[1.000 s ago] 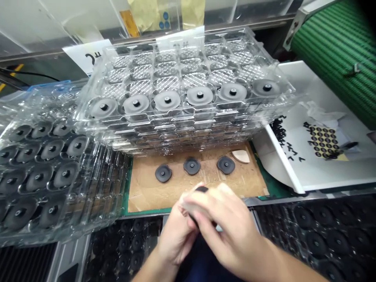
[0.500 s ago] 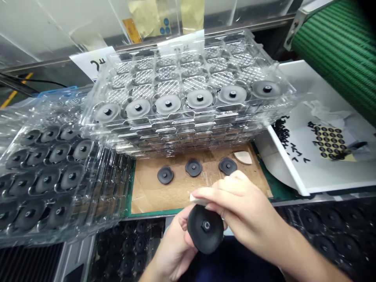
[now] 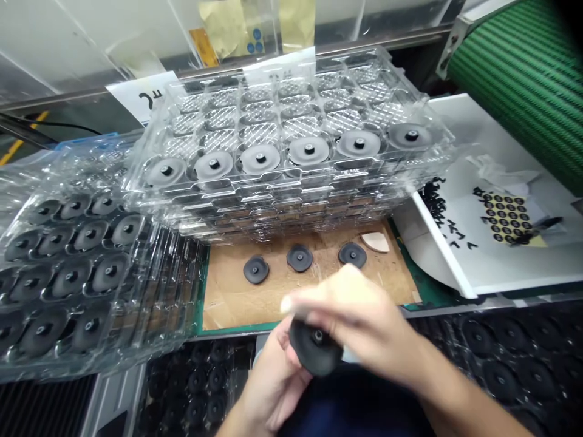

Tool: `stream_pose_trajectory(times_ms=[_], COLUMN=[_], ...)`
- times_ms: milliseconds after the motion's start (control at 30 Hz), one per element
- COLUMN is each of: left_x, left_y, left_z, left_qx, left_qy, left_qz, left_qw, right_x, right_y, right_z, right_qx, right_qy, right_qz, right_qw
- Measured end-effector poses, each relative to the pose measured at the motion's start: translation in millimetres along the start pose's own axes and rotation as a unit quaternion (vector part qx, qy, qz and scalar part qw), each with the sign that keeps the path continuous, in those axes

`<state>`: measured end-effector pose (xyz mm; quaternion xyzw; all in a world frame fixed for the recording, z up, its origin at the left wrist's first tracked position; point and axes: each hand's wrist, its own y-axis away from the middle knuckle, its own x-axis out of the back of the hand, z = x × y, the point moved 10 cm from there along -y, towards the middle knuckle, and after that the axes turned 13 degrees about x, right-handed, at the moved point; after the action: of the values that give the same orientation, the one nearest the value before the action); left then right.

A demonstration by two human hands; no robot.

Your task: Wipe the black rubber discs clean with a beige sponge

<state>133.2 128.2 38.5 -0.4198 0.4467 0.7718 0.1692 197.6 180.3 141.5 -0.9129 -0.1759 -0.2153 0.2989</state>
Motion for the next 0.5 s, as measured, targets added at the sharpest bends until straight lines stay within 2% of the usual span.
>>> stream_pose_trajectory(times_ms=[67, 100, 167, 233, 300, 367, 433, 467, 500], left_x=[6.2, 9.9, 17.5, 21.8, 22.6, 20.1, 17.8, 17.9, 18.6], left_y=[1.8, 2.4, 2.7, 1.7, -0.7, -3.5, -4.8, -4.6, -4.4], left_z=[0.8, 1.4, 3.5, 6.0, 6.0, 4.4, 4.2, 4.6, 4.2], left_qx=[-0.01, -0.016, -0.031, -0.042, -0.037, -0.024, -0.023, -0.026, -0.026], left_qy=[0.029, 0.038, 0.05, 0.065, 0.071, 0.064, 0.053, 0.051, 0.047], left_qz=[-0.02, -0.025, -0.022, -0.015, -0.001, 0.011, 0.021, 0.025, 0.029], left_qw=[0.999, 0.999, 0.998, 0.997, 0.997, 0.998, 0.998, 0.998, 0.998], right_x=[5.6, -0.1, -26.6, -47.5, -52.2, -39.2, -16.2, -2.1, 4.6], right_y=[29.6, 48.7, 83.5, 110.4, 121.6, 112.5, 85.0, 66.2, 46.2], right_z=[51.1, 72.2, 99.2, 110.8, 110.5, 98.6, 72.9, 53.2, 30.7], right_qx=[-0.148, -0.203, -0.242, -0.246, -0.256, -0.27, -0.255, -0.215, -0.155], right_qy=[0.03, 0.05, 0.051, 0.041, 0.034, 0.033, 0.035, 0.035, 0.035], right_qz=[0.057, 0.05, -0.013, -0.05, -0.049, -0.016, 0.041, 0.087, 0.098], right_qw=[0.987, 0.977, 0.969, 0.967, 0.965, 0.962, 0.965, 0.972, 0.982])
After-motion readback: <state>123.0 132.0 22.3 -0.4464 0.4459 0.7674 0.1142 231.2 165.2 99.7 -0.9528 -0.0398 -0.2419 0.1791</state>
